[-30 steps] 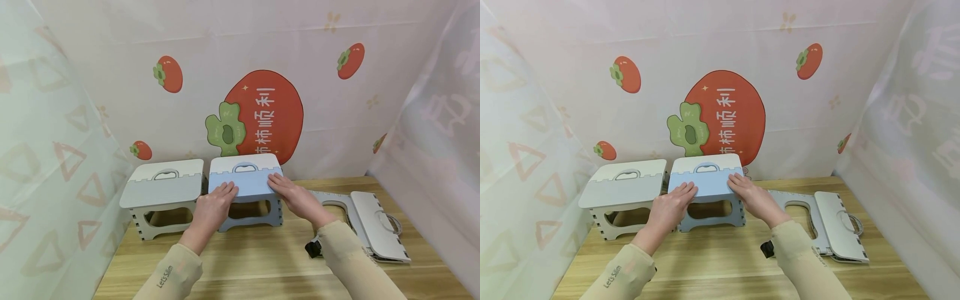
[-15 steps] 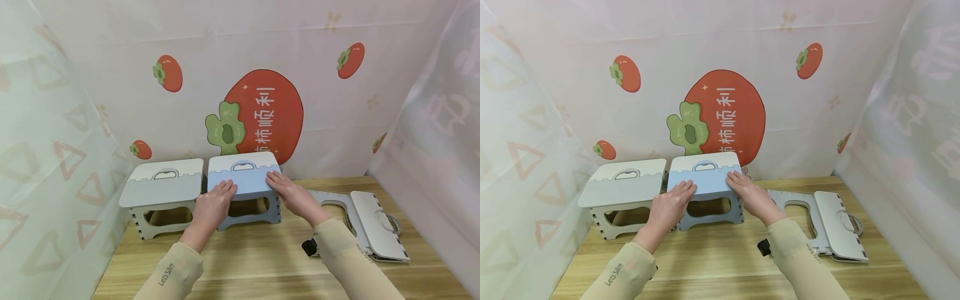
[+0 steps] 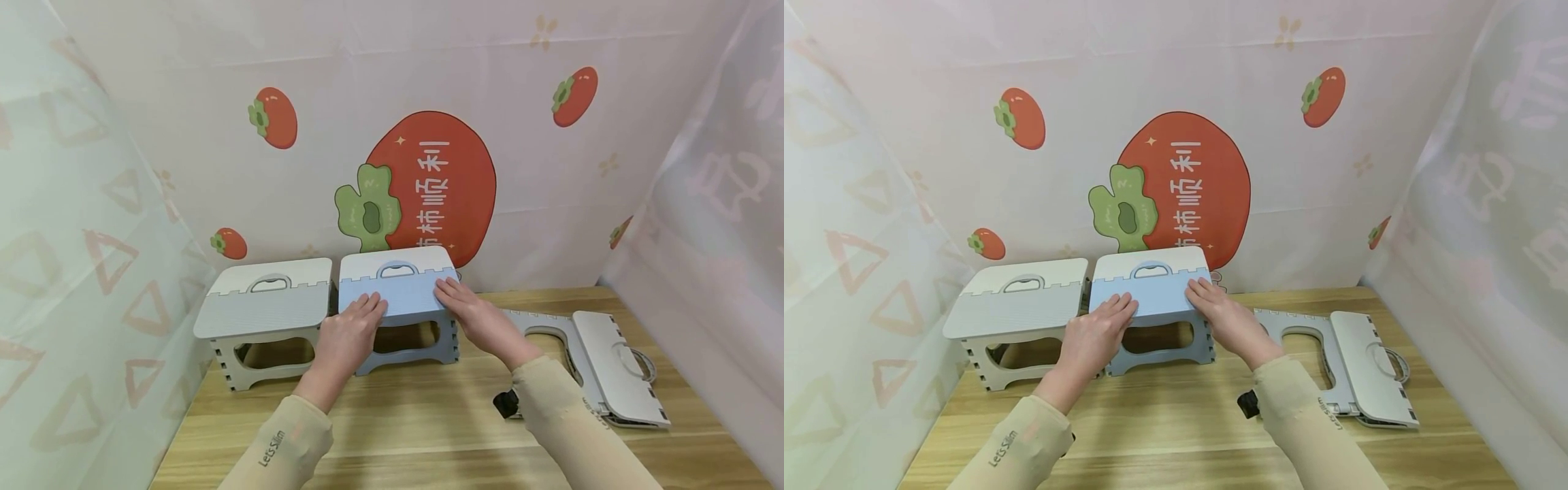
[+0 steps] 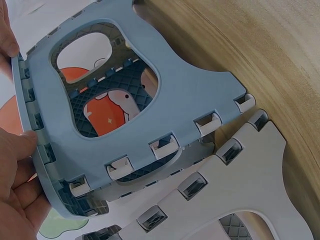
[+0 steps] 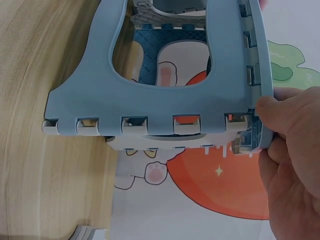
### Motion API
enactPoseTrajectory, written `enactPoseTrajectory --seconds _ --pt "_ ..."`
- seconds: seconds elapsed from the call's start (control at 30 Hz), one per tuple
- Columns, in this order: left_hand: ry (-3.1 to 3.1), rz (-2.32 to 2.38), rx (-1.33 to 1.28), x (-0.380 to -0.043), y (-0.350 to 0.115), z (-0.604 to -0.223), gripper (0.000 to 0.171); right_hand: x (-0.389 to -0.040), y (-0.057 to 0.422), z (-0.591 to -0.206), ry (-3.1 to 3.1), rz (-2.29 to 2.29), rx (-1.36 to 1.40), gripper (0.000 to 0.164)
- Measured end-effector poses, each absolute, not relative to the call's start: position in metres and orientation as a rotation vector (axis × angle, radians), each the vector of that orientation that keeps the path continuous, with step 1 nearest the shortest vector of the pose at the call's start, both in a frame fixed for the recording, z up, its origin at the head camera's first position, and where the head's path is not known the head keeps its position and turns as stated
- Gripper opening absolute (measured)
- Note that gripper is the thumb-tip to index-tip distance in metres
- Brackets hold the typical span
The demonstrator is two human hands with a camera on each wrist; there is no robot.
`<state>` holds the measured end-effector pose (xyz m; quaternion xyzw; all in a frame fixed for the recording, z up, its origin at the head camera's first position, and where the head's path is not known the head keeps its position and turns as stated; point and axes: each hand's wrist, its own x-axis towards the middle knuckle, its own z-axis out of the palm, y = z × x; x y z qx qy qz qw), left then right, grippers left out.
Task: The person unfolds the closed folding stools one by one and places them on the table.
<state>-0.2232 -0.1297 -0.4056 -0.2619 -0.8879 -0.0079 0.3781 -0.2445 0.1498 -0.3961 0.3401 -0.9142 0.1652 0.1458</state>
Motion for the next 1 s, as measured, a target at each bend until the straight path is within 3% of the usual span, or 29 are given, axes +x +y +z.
enactPoseTrajectory --seconds 0.43,1.0 --pt "-2.316 -0.02 -0.682 -0.221 -0.127 -0.403 0.03 -0.24 0.173 -0.401 -2.618 0.572 1.006 0.056" --pt "-2.485 -0.015 -0.804 -0.203 -0.118 -0.407 0.054 -0.224 0.274 -0.427 -2.915 0.74 0.642 0.054"
